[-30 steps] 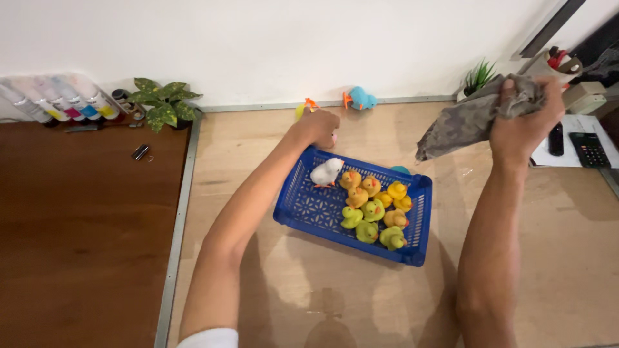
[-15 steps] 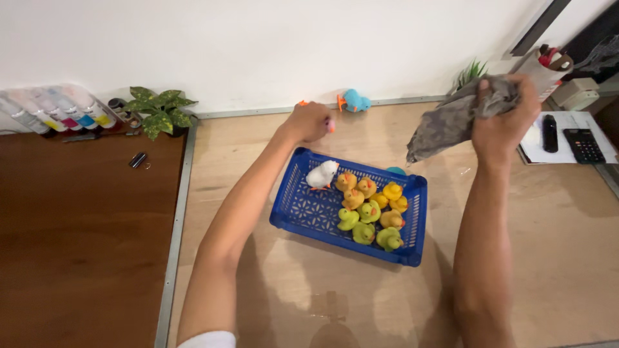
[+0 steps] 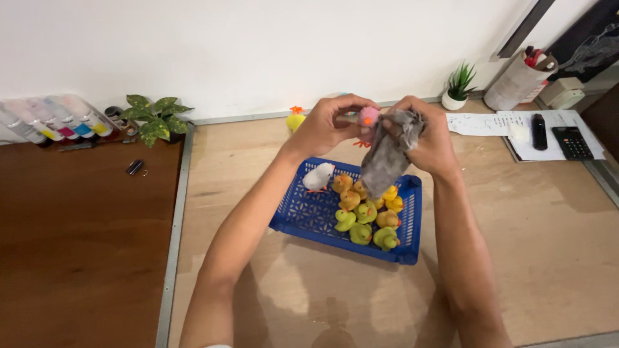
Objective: The person wipes small rubber toys with a cloth, handling them one at a time and placing them into a blue plastic basket.
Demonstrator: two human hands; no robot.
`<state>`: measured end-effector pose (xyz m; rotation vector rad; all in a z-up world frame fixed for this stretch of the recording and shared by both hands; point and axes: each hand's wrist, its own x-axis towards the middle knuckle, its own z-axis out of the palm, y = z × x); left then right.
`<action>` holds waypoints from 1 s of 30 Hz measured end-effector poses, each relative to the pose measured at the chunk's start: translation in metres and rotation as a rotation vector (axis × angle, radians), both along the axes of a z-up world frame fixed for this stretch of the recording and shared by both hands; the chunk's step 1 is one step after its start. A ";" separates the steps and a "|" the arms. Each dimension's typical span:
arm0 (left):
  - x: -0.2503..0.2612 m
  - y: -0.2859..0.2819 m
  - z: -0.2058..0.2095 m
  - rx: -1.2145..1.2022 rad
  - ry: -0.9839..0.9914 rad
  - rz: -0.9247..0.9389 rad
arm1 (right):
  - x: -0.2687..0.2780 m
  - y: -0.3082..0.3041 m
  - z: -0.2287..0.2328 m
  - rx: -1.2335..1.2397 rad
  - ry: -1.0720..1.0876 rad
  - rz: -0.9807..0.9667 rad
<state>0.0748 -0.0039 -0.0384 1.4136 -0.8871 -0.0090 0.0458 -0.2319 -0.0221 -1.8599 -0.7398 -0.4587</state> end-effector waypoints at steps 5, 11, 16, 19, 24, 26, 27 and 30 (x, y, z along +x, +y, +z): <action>-0.009 0.001 0.004 0.004 -0.008 0.030 | 0.001 0.000 0.001 0.009 0.033 -0.012; -0.013 0.001 0.006 0.019 -0.109 0.184 | -0.006 0.006 0.006 -0.055 -0.054 -0.022; -0.019 -0.006 0.005 -0.043 -0.114 0.318 | -0.018 0.016 0.013 -0.102 -0.191 -0.066; -0.020 -0.010 0.006 -0.034 -0.116 0.392 | -0.021 0.017 0.015 -0.108 -0.192 -0.018; -0.023 -0.006 0.000 -0.062 -0.045 0.209 | -0.012 0.004 0.009 -0.055 -0.102 -0.064; -0.023 -0.002 -0.002 -0.099 -0.012 0.097 | -0.008 -0.001 0.007 -0.012 -0.021 -0.050; -0.022 -0.001 -0.003 -0.115 0.006 0.037 | -0.006 -0.002 0.005 -0.008 -0.008 -0.046; -0.021 0.001 -0.008 -0.140 0.048 0.012 | 0.000 -0.005 0.002 -0.002 0.022 -0.015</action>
